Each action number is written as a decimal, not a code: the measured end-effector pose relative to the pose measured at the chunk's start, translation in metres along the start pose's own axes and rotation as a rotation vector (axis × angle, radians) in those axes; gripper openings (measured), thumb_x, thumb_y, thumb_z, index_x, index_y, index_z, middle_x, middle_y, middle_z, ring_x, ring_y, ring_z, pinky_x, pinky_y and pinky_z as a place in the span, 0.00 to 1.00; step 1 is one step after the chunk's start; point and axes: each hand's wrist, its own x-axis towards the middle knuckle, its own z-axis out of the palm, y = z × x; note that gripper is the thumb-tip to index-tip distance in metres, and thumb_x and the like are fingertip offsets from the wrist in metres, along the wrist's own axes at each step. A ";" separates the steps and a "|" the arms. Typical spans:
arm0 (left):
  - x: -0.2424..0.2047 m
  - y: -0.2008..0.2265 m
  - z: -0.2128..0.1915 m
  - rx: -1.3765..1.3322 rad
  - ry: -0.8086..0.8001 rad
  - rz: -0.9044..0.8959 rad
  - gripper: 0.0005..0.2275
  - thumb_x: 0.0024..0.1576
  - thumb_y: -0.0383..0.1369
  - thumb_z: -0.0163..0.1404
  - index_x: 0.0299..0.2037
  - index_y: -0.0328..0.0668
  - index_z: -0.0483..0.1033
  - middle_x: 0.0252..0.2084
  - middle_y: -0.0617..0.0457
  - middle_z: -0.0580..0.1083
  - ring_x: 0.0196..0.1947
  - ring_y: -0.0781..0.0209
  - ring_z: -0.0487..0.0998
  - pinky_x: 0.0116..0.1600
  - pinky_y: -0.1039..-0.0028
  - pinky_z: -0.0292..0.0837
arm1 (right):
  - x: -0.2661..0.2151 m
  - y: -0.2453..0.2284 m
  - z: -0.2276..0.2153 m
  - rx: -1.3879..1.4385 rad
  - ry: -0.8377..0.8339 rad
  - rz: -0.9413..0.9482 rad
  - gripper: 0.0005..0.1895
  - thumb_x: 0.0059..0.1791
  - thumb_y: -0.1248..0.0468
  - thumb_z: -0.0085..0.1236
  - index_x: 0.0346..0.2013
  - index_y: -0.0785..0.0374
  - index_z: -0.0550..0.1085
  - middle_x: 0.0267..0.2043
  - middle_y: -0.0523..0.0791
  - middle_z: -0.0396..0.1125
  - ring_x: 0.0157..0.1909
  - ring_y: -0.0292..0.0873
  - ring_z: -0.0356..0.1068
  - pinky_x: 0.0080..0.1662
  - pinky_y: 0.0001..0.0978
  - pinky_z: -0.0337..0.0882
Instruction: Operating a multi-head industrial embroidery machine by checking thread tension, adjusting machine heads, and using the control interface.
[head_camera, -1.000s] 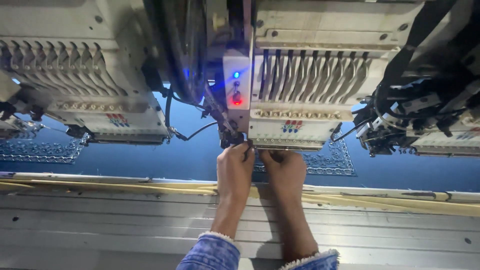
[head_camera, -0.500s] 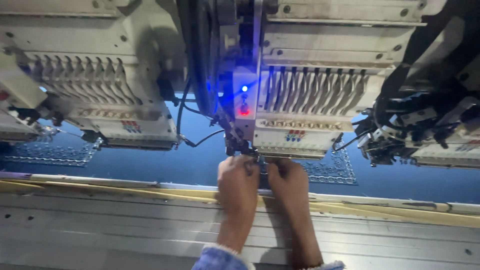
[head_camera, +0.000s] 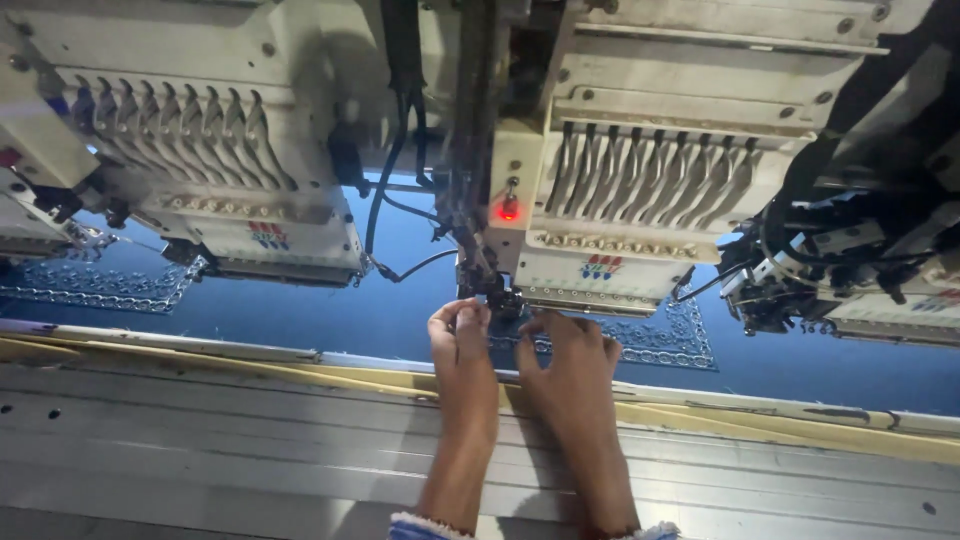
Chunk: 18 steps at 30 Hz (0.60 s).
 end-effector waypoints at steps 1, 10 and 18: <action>0.001 -0.001 0.005 -0.305 0.025 -0.104 0.12 0.64 0.32 0.41 0.53 0.34 0.66 0.49 0.43 0.72 0.51 0.57 0.75 0.63 0.74 0.73 | -0.002 -0.006 -0.006 0.001 0.007 0.002 0.09 0.43 0.58 0.54 0.37 0.46 0.78 0.43 0.36 0.77 0.54 0.51 0.68 0.57 0.53 0.55; 0.009 0.006 -0.014 -0.734 -0.089 -0.195 0.04 0.66 0.24 0.40 0.38 0.41 0.65 0.20 0.58 0.56 0.20 0.66 0.52 0.31 0.72 0.52 | 0.001 0.004 -0.003 0.181 0.147 -0.107 0.18 0.47 0.61 0.50 0.47 0.57 0.81 0.46 0.47 0.79 0.46 0.58 0.74 0.50 0.49 0.69; 0.019 0.024 -0.062 -0.445 -0.714 -0.202 0.00 0.60 0.24 0.46 0.37 0.37 0.68 0.16 0.61 0.52 0.14 0.69 0.51 0.23 0.75 0.47 | 0.005 0.024 0.021 0.019 0.120 -0.093 0.20 0.45 0.58 0.49 0.49 0.49 0.81 0.46 0.43 0.77 0.46 0.58 0.70 0.46 0.57 0.69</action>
